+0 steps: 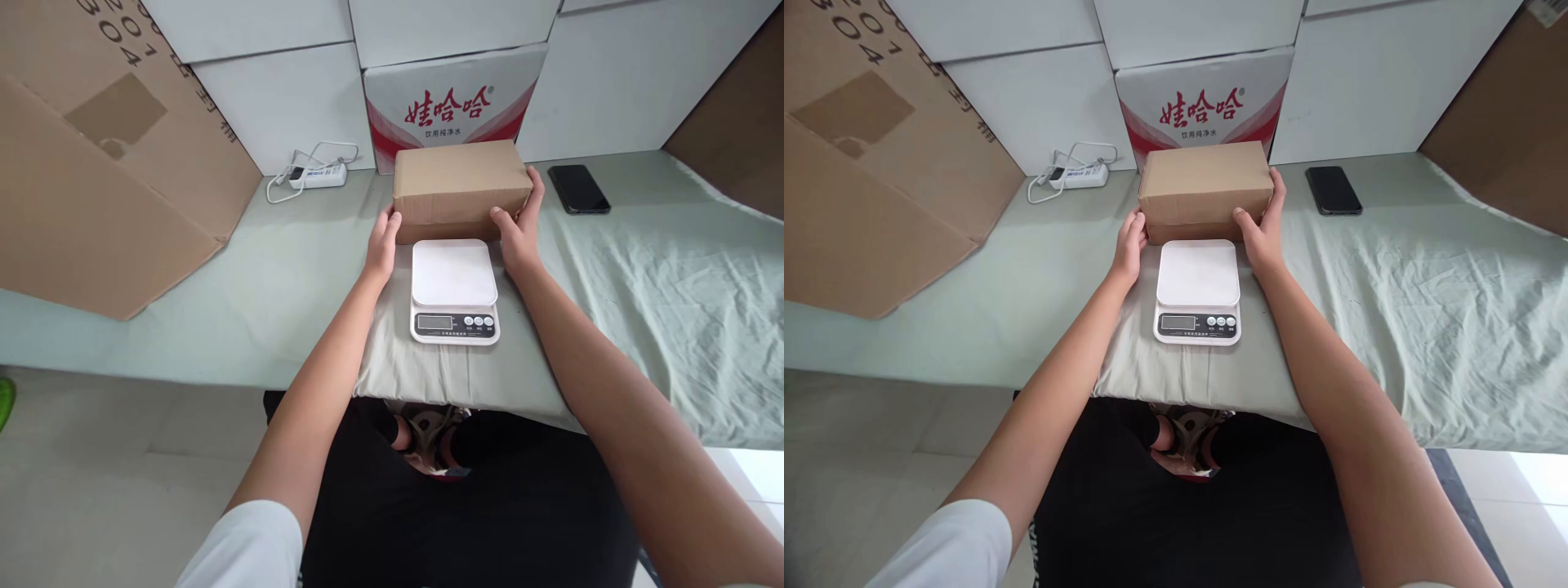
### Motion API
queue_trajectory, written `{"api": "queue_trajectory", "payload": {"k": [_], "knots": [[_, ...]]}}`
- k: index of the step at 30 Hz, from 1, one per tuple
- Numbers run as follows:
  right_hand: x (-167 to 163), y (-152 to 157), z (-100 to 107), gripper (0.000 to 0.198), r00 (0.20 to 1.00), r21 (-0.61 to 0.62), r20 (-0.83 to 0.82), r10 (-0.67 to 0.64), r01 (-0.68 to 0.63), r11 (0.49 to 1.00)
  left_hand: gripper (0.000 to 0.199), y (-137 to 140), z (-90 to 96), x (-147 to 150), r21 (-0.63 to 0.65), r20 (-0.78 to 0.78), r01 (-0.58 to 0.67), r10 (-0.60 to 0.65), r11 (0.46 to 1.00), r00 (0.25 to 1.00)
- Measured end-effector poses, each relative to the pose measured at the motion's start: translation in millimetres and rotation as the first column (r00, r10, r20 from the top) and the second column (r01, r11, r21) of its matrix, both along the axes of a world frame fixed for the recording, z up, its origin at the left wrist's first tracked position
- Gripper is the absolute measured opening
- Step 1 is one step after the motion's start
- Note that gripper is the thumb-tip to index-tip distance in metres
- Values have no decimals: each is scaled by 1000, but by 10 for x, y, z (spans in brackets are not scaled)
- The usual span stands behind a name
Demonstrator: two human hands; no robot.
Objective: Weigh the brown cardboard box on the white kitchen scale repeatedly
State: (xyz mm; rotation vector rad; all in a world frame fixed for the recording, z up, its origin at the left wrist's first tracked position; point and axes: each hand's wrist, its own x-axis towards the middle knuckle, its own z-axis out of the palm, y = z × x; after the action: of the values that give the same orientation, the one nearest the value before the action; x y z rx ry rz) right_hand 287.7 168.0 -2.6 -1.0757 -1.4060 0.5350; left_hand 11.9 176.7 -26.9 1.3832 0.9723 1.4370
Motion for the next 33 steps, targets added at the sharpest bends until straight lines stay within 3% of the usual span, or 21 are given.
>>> {"api": "queue_trajectory", "payload": {"k": [9,17,21,27,33], "knots": [[46,147,-192,111,998,18,-50,-31,32,999,94,19,-16,-15,-13,9,1,-1,1000,1000],[34,156,-168,111,997,-26,-78,-11,9,1000,94,-6,9,25,-6,9,-16,16,1000,1000],[19,73,-120,121,995,-82,-99,-15,7,997,99,-32,42,32,-13,23,-31,32,999,999],[147,-355,-10,126,992,-317,-69,103,-120,941,78,-158,146,33,-65,-36,-53,51,996,998],[275,-1185,-23,134,942,-470,106,319,-235,851,74,-171,169,48,-93,-33,-43,40,995,999]]}}
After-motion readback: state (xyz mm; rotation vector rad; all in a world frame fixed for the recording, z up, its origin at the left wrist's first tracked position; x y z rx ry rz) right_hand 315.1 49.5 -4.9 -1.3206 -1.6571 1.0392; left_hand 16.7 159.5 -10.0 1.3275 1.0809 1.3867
